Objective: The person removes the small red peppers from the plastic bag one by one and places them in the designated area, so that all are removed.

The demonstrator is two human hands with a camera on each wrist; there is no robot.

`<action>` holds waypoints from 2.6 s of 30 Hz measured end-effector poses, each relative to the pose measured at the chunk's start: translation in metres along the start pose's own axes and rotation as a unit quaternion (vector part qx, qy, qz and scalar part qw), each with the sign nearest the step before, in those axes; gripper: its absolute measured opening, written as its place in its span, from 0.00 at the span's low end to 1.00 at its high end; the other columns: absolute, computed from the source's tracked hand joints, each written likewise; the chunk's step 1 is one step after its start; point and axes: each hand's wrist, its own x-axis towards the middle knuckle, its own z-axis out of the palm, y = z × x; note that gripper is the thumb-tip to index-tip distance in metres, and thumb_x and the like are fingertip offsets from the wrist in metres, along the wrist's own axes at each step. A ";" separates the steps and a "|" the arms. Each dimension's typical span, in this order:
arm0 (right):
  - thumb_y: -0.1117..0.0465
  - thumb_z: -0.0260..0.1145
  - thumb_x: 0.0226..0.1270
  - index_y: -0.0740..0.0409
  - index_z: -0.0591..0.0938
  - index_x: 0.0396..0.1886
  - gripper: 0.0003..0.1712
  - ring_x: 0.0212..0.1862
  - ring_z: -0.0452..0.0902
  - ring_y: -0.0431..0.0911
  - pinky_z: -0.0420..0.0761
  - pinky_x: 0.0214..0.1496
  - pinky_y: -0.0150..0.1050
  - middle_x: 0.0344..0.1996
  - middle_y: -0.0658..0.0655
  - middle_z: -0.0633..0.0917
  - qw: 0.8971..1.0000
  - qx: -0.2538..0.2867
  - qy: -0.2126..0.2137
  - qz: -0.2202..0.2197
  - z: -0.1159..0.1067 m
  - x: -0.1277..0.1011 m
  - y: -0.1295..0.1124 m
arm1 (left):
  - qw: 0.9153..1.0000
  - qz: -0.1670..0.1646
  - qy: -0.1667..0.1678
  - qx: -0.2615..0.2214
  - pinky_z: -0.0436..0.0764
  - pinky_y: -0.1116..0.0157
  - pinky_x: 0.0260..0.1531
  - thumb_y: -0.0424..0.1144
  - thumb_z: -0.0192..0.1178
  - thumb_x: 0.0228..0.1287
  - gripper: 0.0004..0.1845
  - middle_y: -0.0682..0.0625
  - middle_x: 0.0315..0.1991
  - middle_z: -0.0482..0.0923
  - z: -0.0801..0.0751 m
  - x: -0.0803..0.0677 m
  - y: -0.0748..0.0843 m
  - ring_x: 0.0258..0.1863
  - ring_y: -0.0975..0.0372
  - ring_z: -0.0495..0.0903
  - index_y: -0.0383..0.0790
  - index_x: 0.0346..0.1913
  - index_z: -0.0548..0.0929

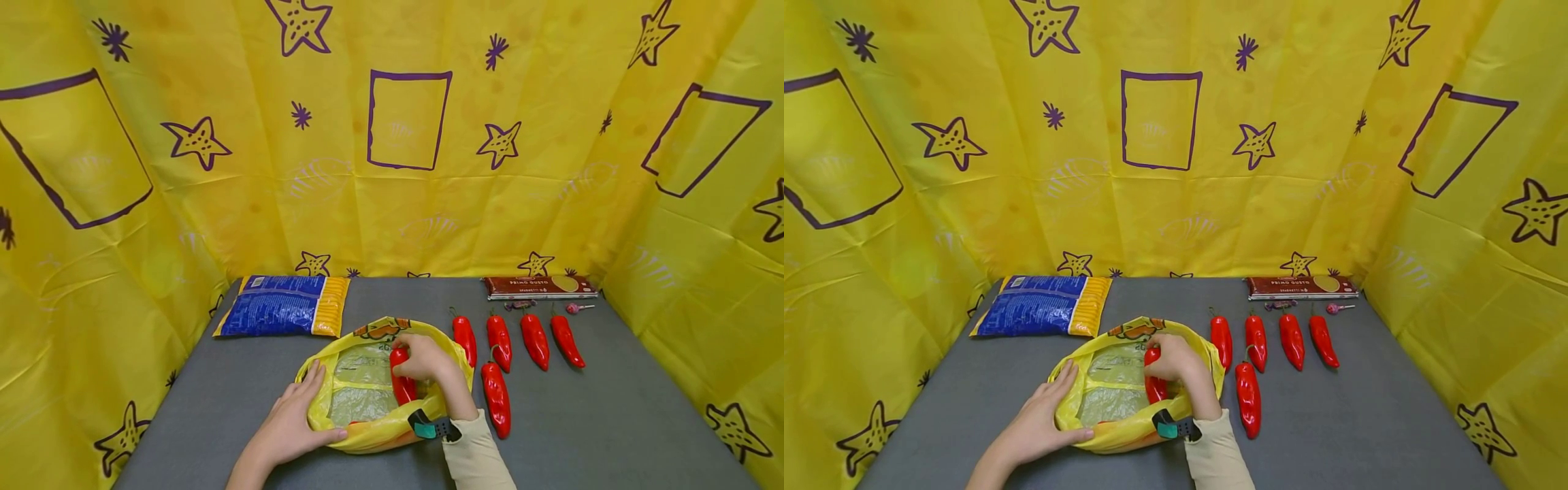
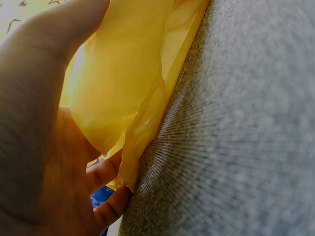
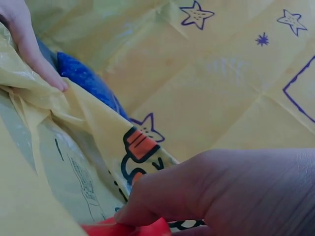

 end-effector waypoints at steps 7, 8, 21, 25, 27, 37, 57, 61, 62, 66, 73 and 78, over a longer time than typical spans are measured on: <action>0.65 0.77 0.58 0.63 0.86 0.59 0.27 0.42 0.80 0.49 0.85 0.40 0.42 0.52 0.61 0.87 1.000 0.011 0.005 -0.008 0.000 0.000 0.000 | 1.000 0.001 0.005 -0.003 0.67 0.35 0.69 0.80 0.72 0.44 0.72 0.43 0.86 0.50 0.001 0.000 -0.001 0.73 0.45 0.67 0.41 0.85 0.56; 0.65 0.76 0.58 0.63 0.86 0.60 0.27 0.42 0.79 0.48 0.85 0.40 0.41 0.52 0.61 0.87 1.000 0.013 0.008 -0.010 -0.001 0.001 0.000 | 1.000 0.001 0.004 -0.004 0.67 0.35 0.69 0.80 0.72 0.44 0.72 0.43 0.86 0.50 0.001 0.000 -0.001 0.73 0.45 0.67 0.41 0.85 0.56; 0.65 0.73 0.62 0.59 0.84 0.65 0.29 0.42 0.82 0.51 0.83 0.35 0.39 0.59 0.62 0.85 0.996 0.079 0.040 -0.032 -0.029 -0.012 -0.005 | 1.000 -0.004 -0.003 0.003 0.68 0.36 0.68 0.81 0.72 0.44 0.73 0.44 0.87 0.48 0.000 0.000 0.000 0.73 0.46 0.67 0.42 0.86 0.55; 0.65 0.71 0.65 0.58 0.82 0.67 0.29 0.29 0.79 0.46 0.80 0.30 0.39 0.59 0.63 0.84 0.992 0.112 0.055 -0.032 -0.040 -0.018 -0.002 | 1.000 0.001 -0.002 0.006 0.67 0.35 0.69 0.80 0.72 0.45 0.73 0.45 0.87 0.47 -0.002 -0.001 0.001 0.73 0.45 0.66 0.42 0.86 0.54; 0.64 0.72 0.66 0.56 0.82 0.67 0.28 0.24 0.76 0.44 0.78 0.29 0.39 0.59 0.63 0.85 0.989 0.127 0.063 -0.032 -0.043 -0.020 -0.001 | 1.000 0.005 0.001 0.006 0.67 0.35 0.69 0.80 0.72 0.46 0.72 0.45 0.87 0.46 -0.003 -0.001 0.001 0.74 0.45 0.66 0.42 0.86 0.53; 0.63 0.73 0.66 0.50 0.81 0.70 0.31 0.19 0.69 0.44 0.68 0.23 0.37 0.33 0.54 0.89 0.979 0.158 0.126 -0.040 -0.062 -0.033 0.005 | 1.000 0.012 0.016 0.006 0.65 0.31 0.69 0.77 0.73 0.47 0.72 0.44 0.87 0.45 -0.001 0.000 -0.001 0.74 0.41 0.65 0.40 0.86 0.52; 0.65 0.71 0.70 0.60 0.77 0.71 0.30 0.38 0.86 0.50 0.89 0.38 0.43 0.63 0.73 0.80 0.961 0.208 0.182 0.023 -0.102 -0.084 0.087 | 1.000 0.012 0.008 0.008 0.64 0.31 0.69 0.77 0.73 0.48 0.71 0.43 0.87 0.44 -0.004 0.001 -0.004 0.75 0.41 0.64 0.41 0.86 0.52; 0.64 0.71 0.70 0.60 0.76 0.72 0.32 0.37 0.85 0.48 0.89 0.39 0.43 0.64 0.73 0.79 0.960 0.205 0.187 0.033 -0.109 -0.101 0.105 | 1.000 0.011 0.009 0.009 0.65 0.32 0.69 0.77 0.73 0.48 0.72 0.44 0.87 0.45 -0.003 0.001 -0.005 0.74 0.42 0.65 0.41 0.86 0.52; 0.64 0.71 0.70 0.61 0.76 0.73 0.32 0.34 0.84 0.49 0.89 0.38 0.43 0.63 0.72 0.79 0.960 0.207 0.185 0.033 -0.111 -0.106 0.109 | 1.000 0.011 0.009 0.009 0.66 0.32 0.69 0.78 0.73 0.48 0.72 0.44 0.87 0.45 -0.003 0.001 -0.004 0.74 0.42 0.65 0.41 0.86 0.52; 0.64 0.72 0.70 0.61 0.76 0.72 0.32 0.26 0.78 0.49 0.85 0.33 0.40 0.54 0.68 0.82 0.965 0.188 0.180 0.039 -0.114 -0.122 0.126 | 1.000 0.009 0.011 0.014 0.67 0.34 0.68 0.78 0.72 0.47 0.72 0.44 0.87 0.46 -0.003 0.001 -0.004 0.73 0.43 0.66 0.41 0.86 0.52; 0.64 0.73 0.69 0.64 0.76 0.72 0.32 0.22 0.76 0.49 0.81 0.29 0.40 0.46 0.63 0.83 0.966 0.192 0.163 0.054 -0.109 -0.148 0.152 | 1.000 0.004 0.002 0.019 0.68 0.35 0.68 0.79 0.71 0.48 0.72 0.44 0.87 0.45 -0.003 0.001 -0.004 0.73 0.44 0.66 0.41 0.86 0.51; 0.62 0.74 0.70 0.62 0.76 0.73 0.34 0.21 0.74 0.48 0.78 0.27 0.38 0.29 0.55 0.84 0.969 0.181 0.140 0.097 -0.100 -0.158 0.166 | 1.000 -0.003 -0.002 0.015 0.67 0.34 0.68 0.79 0.72 0.48 0.72 0.44 0.87 0.45 -0.003 0.001 -0.003 0.73 0.44 0.65 0.42 0.86 0.52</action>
